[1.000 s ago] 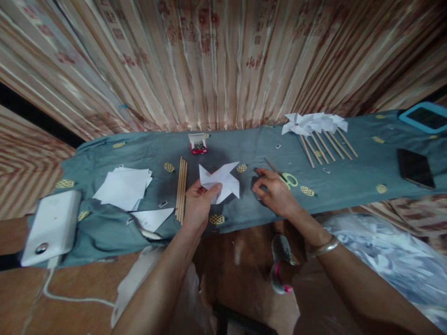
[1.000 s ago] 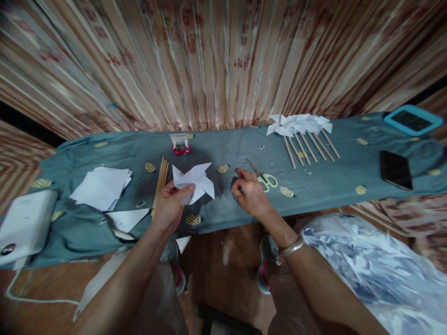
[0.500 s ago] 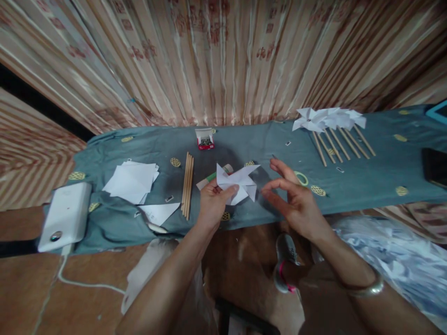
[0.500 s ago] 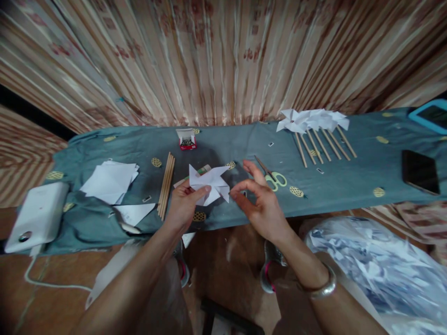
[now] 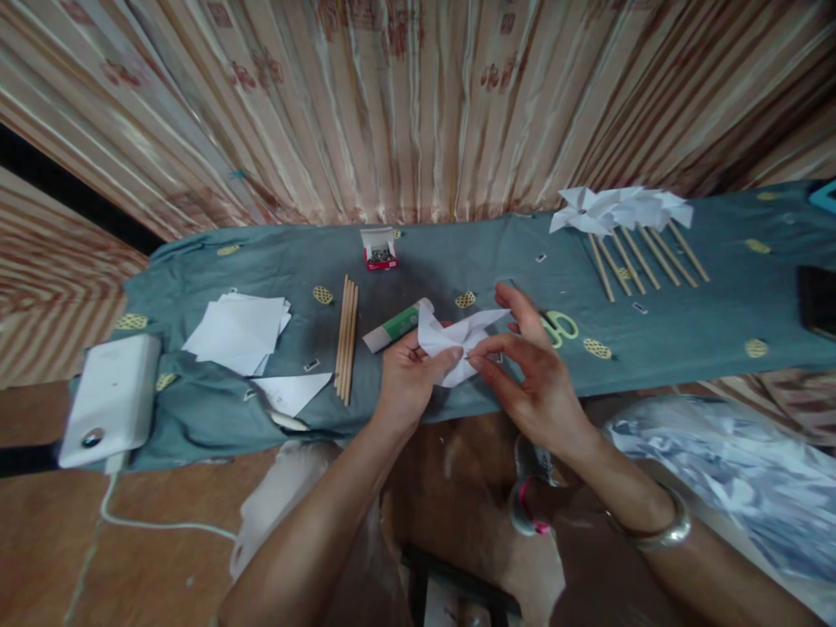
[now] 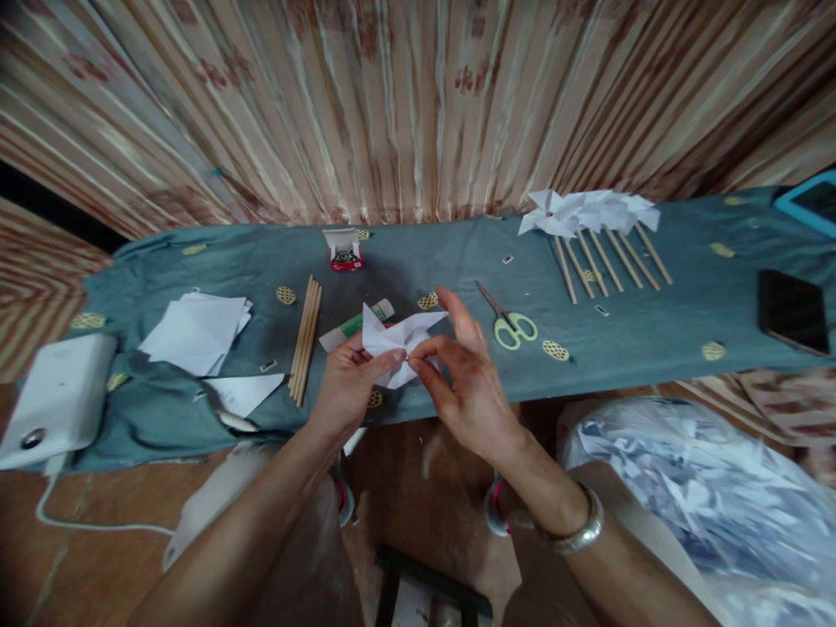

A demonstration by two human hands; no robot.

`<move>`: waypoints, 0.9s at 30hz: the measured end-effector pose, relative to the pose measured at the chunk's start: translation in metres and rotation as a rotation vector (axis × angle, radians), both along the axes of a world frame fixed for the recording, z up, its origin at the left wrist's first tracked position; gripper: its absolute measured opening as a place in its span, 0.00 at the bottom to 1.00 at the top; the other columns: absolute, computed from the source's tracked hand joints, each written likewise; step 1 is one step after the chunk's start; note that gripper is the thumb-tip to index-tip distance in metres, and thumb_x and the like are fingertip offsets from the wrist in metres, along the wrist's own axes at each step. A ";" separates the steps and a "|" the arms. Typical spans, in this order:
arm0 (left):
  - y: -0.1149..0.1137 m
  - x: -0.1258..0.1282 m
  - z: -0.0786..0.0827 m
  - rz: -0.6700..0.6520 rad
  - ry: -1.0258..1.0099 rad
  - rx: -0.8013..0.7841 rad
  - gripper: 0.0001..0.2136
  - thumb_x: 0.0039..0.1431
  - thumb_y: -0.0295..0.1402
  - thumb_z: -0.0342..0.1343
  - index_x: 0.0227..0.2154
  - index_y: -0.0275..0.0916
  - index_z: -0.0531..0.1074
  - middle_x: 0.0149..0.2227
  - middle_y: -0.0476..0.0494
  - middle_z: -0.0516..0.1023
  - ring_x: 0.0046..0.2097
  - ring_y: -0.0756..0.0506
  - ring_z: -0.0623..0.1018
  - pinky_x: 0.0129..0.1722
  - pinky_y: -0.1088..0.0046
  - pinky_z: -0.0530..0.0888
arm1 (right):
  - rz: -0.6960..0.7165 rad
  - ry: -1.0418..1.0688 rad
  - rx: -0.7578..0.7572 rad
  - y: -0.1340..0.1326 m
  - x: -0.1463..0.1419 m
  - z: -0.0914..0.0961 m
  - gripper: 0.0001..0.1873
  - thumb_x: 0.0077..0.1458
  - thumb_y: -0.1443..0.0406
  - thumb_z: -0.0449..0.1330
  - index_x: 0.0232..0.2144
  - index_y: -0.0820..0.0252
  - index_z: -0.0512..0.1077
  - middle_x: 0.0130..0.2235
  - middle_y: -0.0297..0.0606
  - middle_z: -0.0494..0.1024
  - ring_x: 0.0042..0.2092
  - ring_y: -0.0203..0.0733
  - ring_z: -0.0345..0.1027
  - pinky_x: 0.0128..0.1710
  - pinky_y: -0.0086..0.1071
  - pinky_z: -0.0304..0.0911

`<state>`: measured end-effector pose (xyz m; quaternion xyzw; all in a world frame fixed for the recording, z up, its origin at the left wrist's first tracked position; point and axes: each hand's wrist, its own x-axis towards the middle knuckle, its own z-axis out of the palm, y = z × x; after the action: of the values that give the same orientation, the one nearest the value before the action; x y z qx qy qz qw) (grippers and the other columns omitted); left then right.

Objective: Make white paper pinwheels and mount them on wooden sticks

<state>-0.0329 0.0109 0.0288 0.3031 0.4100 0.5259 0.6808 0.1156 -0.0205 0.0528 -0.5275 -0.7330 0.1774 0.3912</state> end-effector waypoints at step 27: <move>-0.003 0.001 0.004 -0.029 0.006 -0.033 0.19 0.31 0.34 0.73 0.32 0.37 0.79 0.26 0.50 0.81 0.26 0.50 0.76 0.30 0.74 0.73 | 0.003 0.100 -0.111 0.000 0.003 0.002 0.06 0.58 0.61 0.58 0.32 0.54 0.73 0.67 0.34 0.54 0.67 0.50 0.49 0.65 0.48 0.47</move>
<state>-0.0317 0.0083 0.0324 0.2994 0.4164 0.5080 0.6920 0.1185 -0.0207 0.0546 -0.5379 -0.7023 0.2443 0.3971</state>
